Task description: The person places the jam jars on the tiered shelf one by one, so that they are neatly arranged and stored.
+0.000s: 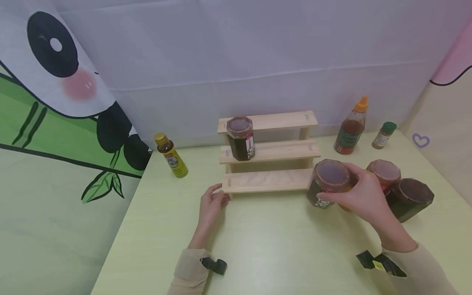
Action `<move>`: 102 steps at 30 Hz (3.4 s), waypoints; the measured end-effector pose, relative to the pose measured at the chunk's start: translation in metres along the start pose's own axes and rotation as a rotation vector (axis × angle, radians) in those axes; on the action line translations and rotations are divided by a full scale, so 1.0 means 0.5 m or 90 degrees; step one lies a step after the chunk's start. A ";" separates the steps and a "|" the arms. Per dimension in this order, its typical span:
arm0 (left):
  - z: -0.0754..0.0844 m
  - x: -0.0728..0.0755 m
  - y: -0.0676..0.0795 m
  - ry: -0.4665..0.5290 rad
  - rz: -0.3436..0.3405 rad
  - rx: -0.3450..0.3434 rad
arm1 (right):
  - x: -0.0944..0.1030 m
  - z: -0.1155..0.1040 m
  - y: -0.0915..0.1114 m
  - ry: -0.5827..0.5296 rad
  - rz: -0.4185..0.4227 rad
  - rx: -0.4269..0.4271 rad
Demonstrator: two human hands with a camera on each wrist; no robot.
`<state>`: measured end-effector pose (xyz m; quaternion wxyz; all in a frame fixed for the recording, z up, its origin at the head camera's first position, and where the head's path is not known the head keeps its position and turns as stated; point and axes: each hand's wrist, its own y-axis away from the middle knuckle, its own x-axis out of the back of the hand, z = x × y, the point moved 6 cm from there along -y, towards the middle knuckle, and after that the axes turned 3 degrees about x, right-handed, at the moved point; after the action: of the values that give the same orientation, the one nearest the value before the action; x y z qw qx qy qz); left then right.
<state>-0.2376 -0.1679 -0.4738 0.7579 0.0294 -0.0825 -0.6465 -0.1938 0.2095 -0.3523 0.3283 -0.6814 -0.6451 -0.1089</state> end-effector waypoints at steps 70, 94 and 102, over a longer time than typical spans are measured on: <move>-0.003 0.003 0.001 0.000 0.012 0.004 | -0.066 -0.019 -0.242 -0.166 0.075 -0.039; 0.000 0.000 0.002 0.006 0.008 0.008 | -0.073 -0.018 -0.267 -0.181 0.056 -0.035; -0.001 0.001 0.001 0.001 0.014 0.010 | -0.079 -0.015 -0.270 -0.195 0.052 -0.040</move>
<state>-0.2371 -0.1685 -0.4745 0.7646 0.0350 -0.0873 -0.6375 -0.3258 0.1668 -0.3278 0.2084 -0.7257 -0.6556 -0.0105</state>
